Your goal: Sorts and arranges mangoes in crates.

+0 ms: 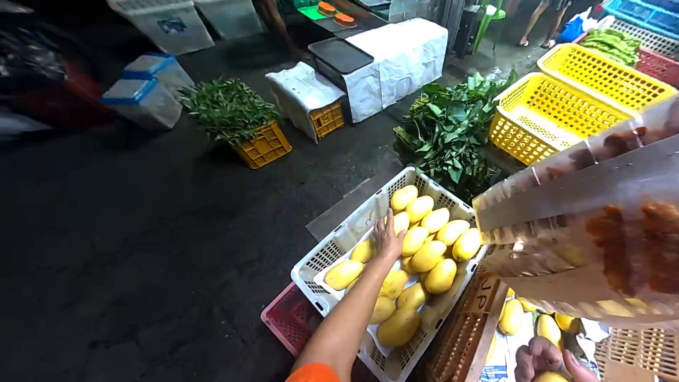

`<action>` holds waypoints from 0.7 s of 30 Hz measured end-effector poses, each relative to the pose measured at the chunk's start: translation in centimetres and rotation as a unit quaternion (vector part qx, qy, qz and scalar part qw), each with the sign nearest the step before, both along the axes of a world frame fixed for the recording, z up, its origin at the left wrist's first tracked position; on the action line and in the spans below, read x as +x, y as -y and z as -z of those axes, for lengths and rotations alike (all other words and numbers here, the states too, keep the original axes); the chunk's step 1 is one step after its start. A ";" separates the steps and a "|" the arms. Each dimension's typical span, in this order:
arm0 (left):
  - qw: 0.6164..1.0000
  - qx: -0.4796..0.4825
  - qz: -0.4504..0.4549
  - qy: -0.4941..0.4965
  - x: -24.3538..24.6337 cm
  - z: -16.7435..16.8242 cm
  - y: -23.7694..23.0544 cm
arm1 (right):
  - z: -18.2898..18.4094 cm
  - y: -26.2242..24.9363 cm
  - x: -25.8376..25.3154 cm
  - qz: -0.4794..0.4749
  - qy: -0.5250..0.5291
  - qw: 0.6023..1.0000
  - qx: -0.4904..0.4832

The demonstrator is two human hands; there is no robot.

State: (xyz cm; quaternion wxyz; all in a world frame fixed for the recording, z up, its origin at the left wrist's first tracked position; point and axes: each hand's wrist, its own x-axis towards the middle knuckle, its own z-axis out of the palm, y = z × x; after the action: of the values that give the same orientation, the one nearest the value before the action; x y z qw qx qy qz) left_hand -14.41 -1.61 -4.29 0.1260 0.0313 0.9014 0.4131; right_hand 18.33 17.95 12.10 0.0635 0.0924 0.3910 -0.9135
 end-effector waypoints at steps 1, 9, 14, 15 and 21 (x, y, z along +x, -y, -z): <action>0.998 0.061 -0.014 -0.003 1.3 -1.6 0.1 | -0.4 0.3 -0.7 0.009 0.003 1.000 0.018; 0.759 0.600 0.080 0.241 21.8 -13.5 3.9 | -4.0 6.1 -5.6 0.087 -0.052 0.979 0.176; 0.566 0.671 0.063 0.474 25.4 -13.3 6.4 | -2.1 10.0 -7.0 0.095 -0.143 0.938 0.302; 0.563 0.670 0.068 0.480 25.1 -12.8 7.0 | -1.7 10.2 -7.0 0.082 -0.152 0.922 0.346; 0.688 0.645 0.008 0.332 20.1 -11.7 10.1 | -0.3 7.7 -3.8 0.060 -0.118 0.862 0.490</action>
State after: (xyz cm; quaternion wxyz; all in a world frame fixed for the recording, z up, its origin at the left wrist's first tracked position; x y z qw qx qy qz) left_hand 5.69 -11.69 7.36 0.3691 -0.0274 0.3113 0.8753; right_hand 14.50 10.23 12.36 -0.0919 0.0265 0.7863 -0.6103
